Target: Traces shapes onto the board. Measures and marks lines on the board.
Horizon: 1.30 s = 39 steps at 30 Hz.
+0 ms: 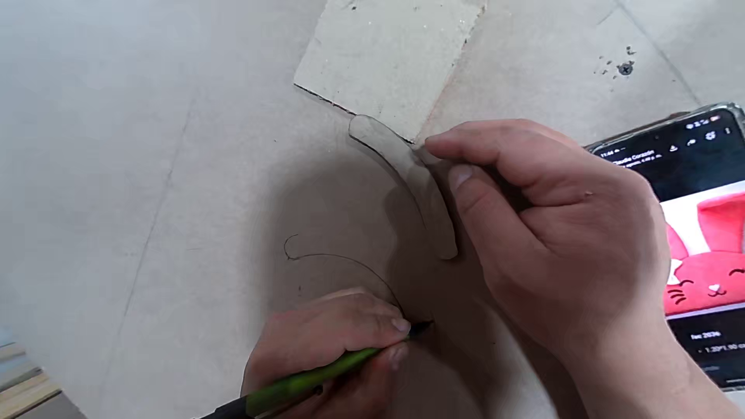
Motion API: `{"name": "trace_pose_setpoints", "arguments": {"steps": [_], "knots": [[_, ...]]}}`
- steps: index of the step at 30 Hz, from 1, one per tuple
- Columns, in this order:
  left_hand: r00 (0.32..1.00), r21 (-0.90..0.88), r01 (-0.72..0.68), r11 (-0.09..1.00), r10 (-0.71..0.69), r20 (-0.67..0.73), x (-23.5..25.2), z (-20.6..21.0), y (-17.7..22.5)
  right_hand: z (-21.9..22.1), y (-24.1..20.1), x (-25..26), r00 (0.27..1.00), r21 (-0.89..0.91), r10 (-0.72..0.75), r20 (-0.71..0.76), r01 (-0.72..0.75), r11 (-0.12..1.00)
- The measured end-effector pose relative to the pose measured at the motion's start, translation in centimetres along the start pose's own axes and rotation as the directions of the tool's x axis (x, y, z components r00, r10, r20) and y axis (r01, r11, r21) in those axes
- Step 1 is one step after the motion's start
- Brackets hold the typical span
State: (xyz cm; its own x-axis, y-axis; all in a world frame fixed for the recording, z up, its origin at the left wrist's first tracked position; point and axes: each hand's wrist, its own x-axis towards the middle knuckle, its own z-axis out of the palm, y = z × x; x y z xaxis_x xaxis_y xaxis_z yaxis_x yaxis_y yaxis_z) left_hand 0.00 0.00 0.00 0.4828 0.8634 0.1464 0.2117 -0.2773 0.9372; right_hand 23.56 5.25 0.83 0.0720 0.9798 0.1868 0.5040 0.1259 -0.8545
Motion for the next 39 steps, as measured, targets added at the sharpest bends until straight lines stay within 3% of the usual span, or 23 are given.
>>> {"name": "trace_pose_setpoints", "arguments": {"steps": [7,14,20,26,30,35,37,39], "knots": [[0.976,0.069,0.060,0.996,-0.044,-0.213,-0.1,1.1,0.3,0.0,0.2,0.1,1.000,0.011,-0.028,0.000,0.028,1.000],[0.991,0.041,0.017,0.999,-0.011,-0.135,-0.2,0.8,0.2,-0.2,-0.1,0.1,0.999,-0.025,-0.032,0.013,0.032,0.999],[0.949,0.110,0.077,0.991,-0.039,-0.313,0.2,1.6,0.4,-0.1,-0.2,0.1,0.999,-0.055,-0.031,0.011,0.031,0.998],[0.968,0.089,0.048,0.995,-0.024,-0.251,0.1,1.4,0.3,-0.1,-0.1,0.1,1.000,-0.054,-0.030,0.004,0.030,0.998],[0.896,0.117,0.181,0.977,-0.115,-0.428,0.5,2.0,0.8,0.0,-0.1,0.1,1.000,-0.042,-0.028,0.002,0.028,0.999],[0.895,0.124,0.186,0.975,-0.116,-0.430,0.5,2.0,0.7,0.0,-0.1,0.1,0.999,-0.040,-0.045,-0.002,0.045,0.998],[0.838,0.124,0.241,0.963,-0.142,-0.527,0.6,2.0,0.9,0.0,-0.1,0.2,0.999,-0.033,-0.043,0.001,0.043,0.999],[0.738,0.062,0.265,0.962,-0.161,-0.655,0.5,1.6,0.7,0.0,0.0,0.1,0.999,-0.024,-0.040,0.005,0.041,0.999]]}}
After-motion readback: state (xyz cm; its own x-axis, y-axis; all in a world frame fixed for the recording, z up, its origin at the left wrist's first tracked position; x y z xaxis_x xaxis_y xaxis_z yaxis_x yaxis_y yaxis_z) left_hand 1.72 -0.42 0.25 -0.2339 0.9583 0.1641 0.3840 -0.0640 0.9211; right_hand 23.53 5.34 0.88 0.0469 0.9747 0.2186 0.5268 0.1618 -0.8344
